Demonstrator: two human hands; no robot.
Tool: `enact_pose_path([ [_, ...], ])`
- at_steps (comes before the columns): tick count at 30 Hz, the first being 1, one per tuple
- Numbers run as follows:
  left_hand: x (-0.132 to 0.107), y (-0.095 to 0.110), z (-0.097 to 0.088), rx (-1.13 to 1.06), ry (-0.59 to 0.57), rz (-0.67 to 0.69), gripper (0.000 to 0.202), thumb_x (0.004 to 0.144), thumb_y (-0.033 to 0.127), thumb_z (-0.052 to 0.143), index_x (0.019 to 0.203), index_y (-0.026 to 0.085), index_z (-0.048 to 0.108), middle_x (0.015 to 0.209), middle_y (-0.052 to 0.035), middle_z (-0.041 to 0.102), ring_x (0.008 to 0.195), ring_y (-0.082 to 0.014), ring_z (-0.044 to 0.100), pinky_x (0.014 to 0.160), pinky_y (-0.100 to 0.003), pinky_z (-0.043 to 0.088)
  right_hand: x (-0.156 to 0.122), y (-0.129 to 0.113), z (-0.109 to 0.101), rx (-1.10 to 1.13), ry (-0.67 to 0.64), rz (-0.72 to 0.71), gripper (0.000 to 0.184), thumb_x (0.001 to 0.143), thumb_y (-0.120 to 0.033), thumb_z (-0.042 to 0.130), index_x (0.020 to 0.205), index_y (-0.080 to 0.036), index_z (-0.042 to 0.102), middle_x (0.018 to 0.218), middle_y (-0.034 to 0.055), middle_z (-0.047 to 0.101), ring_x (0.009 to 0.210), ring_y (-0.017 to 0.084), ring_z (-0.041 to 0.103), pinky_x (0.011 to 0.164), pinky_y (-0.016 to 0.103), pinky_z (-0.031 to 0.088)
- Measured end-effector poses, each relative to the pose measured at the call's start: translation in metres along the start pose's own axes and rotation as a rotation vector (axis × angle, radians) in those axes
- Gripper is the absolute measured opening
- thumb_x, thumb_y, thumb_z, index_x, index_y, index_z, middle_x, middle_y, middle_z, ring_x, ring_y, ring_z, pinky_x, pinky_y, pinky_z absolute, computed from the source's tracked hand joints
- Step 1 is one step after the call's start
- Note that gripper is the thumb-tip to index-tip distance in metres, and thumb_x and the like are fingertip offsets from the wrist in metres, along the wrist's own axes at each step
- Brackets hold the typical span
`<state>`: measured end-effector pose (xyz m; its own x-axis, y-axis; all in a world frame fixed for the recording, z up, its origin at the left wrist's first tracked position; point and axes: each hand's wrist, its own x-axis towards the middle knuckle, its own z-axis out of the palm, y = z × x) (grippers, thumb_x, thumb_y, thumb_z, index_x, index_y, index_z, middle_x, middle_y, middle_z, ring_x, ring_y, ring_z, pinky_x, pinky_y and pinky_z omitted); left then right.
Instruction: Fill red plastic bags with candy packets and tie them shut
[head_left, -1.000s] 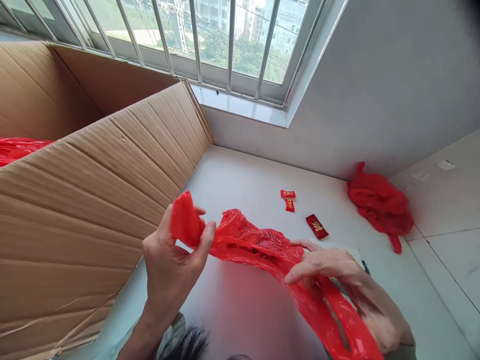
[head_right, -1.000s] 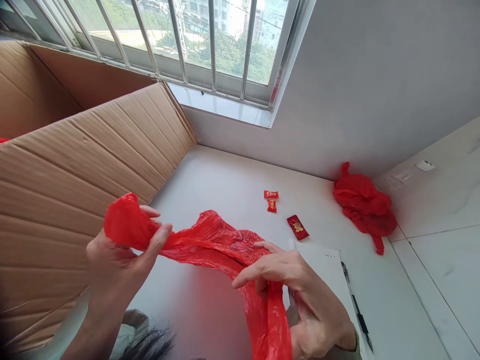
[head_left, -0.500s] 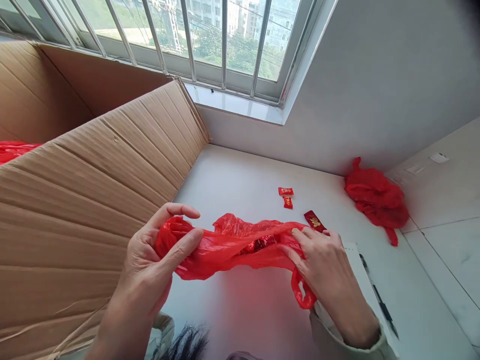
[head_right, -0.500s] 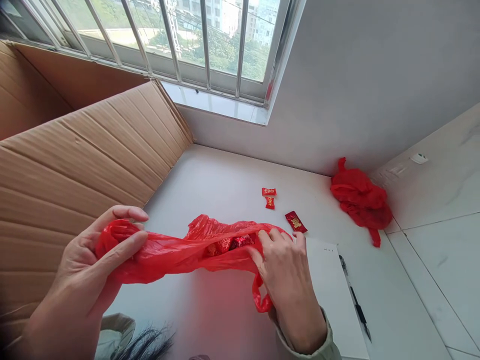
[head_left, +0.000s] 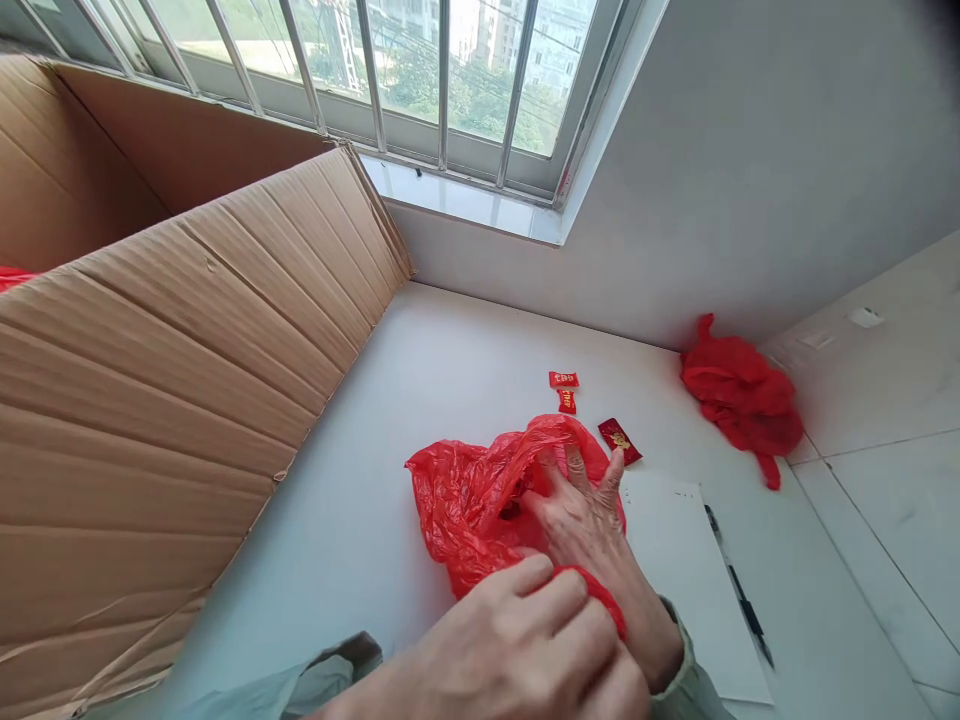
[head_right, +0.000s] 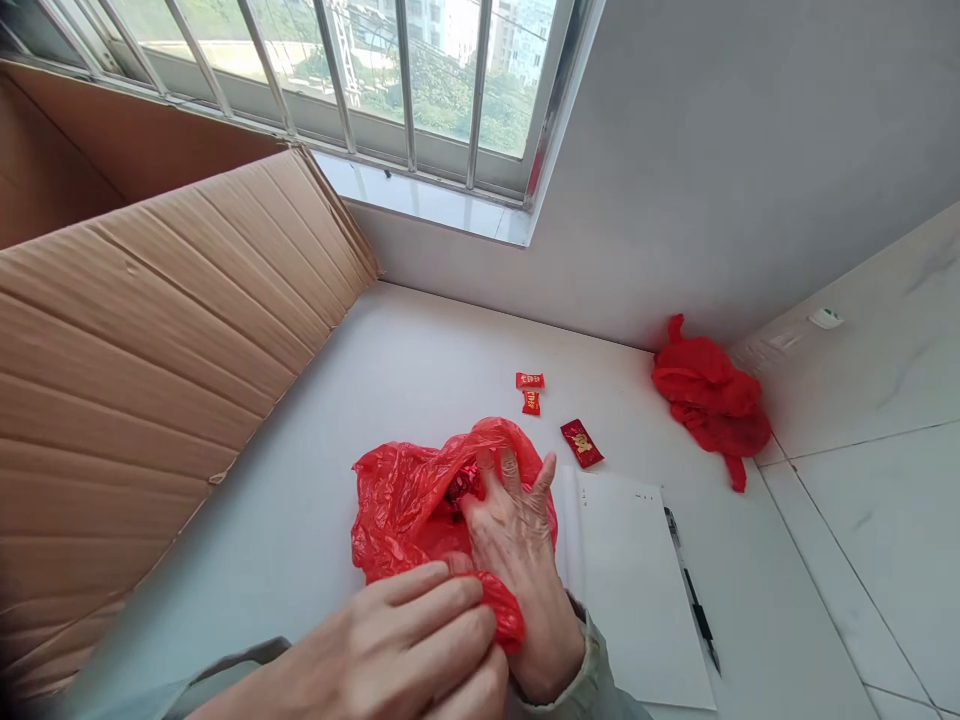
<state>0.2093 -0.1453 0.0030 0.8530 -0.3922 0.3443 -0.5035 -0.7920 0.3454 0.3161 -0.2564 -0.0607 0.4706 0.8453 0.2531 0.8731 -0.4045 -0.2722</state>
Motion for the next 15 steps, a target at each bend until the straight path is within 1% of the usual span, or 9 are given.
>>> enact_pose_path([
  [3,0.011,-0.027,0.028,0.170,-0.009,-0.190,0.019,0.095,0.027,0.050,0.081,0.018,0.058,0.077,-0.0058,0.061,0.058,-0.0199,0.057,0.047,-0.035,0.046,-0.002,0.000,0.002,-0.172,-0.038,-0.019,0.030,0.077,-0.005,0.057,0.088,-0.031,0.069,0.111,0.0068,0.065,0.129,0.037,0.042,0.109,0.073,0.004],
  [5,0.006,-0.042,0.039,0.228,-0.076,-0.334,0.020,0.097,0.031,0.045,0.090,0.018,0.058,0.081,-0.0053,0.060,0.053,-0.0186,0.054,0.040,-0.031,0.033,-0.003,0.004,0.001,-0.226,-0.050,0.014,0.012,0.079,-0.017,0.067,0.085,-0.027,0.070,0.108,0.0083,0.066,0.123,0.038,0.047,0.106,0.076,0.002],
  [6,0.000,-0.049,0.043,0.243,-0.121,-0.386,0.021,0.098,0.030,0.043,0.092,0.018,0.058,0.081,-0.0045,0.060,0.051,-0.0180,0.053,0.039,-0.030,0.028,-0.002,0.008,0.001,-0.235,-0.054,0.021,0.003,0.077,-0.025,0.072,0.079,-0.026,0.070,0.105,0.0087,0.066,0.117,0.038,0.052,0.105,0.076,0.002],
  [8,-0.021,-0.060,0.046,0.262,-0.188,-0.489,0.020,0.098,0.027,0.043,0.088,0.020,0.060,0.080,-0.0033,0.060,0.047,-0.0170,0.052,0.040,-0.029,0.025,-0.002,0.016,0.002,-0.249,-0.066,0.036,0.018,0.073,-0.037,0.078,0.068,-0.023,0.068,0.097,0.0081,0.067,0.099,0.032,0.061,0.105,0.076,0.003],
  [10,-0.051,-0.069,0.046,0.305,-0.186,-0.615,0.015,0.094,0.024,0.048,0.088,0.021,0.061,0.085,-0.0054,0.064,0.050,-0.0181,0.057,0.044,-0.029,0.032,-0.003,0.026,0.002,-0.264,-0.086,0.051,0.026,0.069,-0.042,0.081,0.060,-0.022,0.067,0.083,0.0051,0.067,0.079,0.025,0.064,0.105,0.076,0.003],
  [11,-0.067,-0.074,0.044,0.331,-0.131,-0.624,0.014,0.092,0.023,0.049,0.088,0.021,0.062,0.091,-0.0073,0.065,0.058,-0.0200,0.061,0.050,-0.030,0.038,-0.004,0.031,0.002,-0.270,-0.096,0.062,0.027,0.066,-0.041,0.083,0.058,-0.022,0.066,0.075,0.0032,0.065,0.071,0.022,0.063,0.104,0.077,0.003],
  [12,-0.082,-0.078,0.041,0.375,-0.027,-0.603,0.017,0.092,0.023,0.048,0.102,0.023,0.062,0.109,-0.0110,0.065,0.084,-0.0261,0.065,0.067,-0.035,0.046,-0.006,0.035,0.001,-0.273,-0.108,0.073,0.027,0.065,-0.040,0.084,0.056,-0.022,0.066,0.070,0.0020,0.063,0.067,0.021,0.061,0.103,0.078,0.002],
  [13,-0.096,-0.082,0.037,0.405,0.078,-0.565,0.025,0.091,0.024,0.047,0.112,0.023,0.059,0.119,-0.0138,0.062,0.104,-0.0319,0.061,0.081,-0.042,0.046,-0.009,0.039,0.000,-0.270,-0.122,0.076,0.027,0.064,-0.039,0.085,0.055,-0.022,0.065,0.069,0.0014,0.062,0.066,0.020,0.061,0.102,0.079,0.001],
  [15,-0.113,-0.088,0.029,0.362,0.063,-0.601,0.029,0.088,0.027,0.055,0.117,0.027,0.058,0.119,-0.0103,0.063,0.116,-0.0349,0.053,0.095,-0.051,0.037,-0.014,0.042,-0.002,-0.247,-0.147,0.080,0.028,0.065,-0.038,0.085,0.054,-0.022,0.064,0.070,0.0012,0.063,0.067,0.020,0.061,0.103,0.078,-0.002],
])
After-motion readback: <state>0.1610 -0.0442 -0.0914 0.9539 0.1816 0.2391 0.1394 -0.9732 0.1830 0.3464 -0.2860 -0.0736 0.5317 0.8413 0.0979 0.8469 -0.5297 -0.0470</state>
